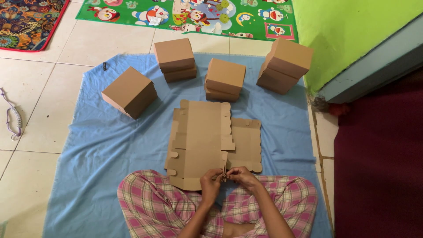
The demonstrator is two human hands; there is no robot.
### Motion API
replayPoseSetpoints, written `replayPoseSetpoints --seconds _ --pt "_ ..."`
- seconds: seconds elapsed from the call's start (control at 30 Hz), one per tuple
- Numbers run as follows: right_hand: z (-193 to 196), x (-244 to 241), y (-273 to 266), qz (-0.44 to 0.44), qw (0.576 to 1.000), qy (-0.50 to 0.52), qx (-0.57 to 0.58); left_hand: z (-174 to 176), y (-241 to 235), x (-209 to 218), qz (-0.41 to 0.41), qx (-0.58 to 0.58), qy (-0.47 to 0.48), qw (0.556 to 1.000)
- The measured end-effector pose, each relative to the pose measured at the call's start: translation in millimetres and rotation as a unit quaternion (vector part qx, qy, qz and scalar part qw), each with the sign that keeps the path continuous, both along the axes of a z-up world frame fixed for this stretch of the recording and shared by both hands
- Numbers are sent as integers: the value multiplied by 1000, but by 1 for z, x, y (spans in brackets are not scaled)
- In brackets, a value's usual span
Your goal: The person sits on a cloth on the floor and folds flat die-cut cardboard blanks into open boxes, pressing the tabs and edges to shape them, and stacks the finished boxes with others on the cloth.
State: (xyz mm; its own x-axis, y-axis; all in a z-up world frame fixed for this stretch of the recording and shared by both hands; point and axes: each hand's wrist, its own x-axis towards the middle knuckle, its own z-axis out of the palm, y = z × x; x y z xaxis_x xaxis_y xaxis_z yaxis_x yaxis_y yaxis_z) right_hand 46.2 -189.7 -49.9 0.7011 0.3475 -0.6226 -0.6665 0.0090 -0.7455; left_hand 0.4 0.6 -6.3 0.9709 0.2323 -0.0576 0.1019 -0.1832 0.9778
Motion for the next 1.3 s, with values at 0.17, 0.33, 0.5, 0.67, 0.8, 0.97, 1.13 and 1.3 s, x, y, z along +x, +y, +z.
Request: replayPoseSetpoints --seconds 0.17,0.33,0.5,0.67,0.8,0.97,1.13,1.3 --pt "4 0 1 3 1000 -1 7 -8 1 1 -4 5 1 1000" --pt "8 -2 4 -8 1000 9 7 -16 3 5 -25 -16 56 998" --pt "13 -2 6 -10 1000 10 -7 -14 4 5 -36 -5 52 998" --pt "23 -2 8 -6 1000 17 -21 -11 3 4 -35 -8 45 998" --pt "27 -3 10 0 1000 7 -28 -16 2 4 -31 16 17 999" --pt "28 -4 11 -7 1000 11 -17 -12 1 3 -26 18 15 999" --pt "31 -4 12 1 999 -5 -32 0 1 3 -32 23 8 999" --pt "29 -4 13 1 1000 -7 -19 7 2 2 -23 -13 17 999"
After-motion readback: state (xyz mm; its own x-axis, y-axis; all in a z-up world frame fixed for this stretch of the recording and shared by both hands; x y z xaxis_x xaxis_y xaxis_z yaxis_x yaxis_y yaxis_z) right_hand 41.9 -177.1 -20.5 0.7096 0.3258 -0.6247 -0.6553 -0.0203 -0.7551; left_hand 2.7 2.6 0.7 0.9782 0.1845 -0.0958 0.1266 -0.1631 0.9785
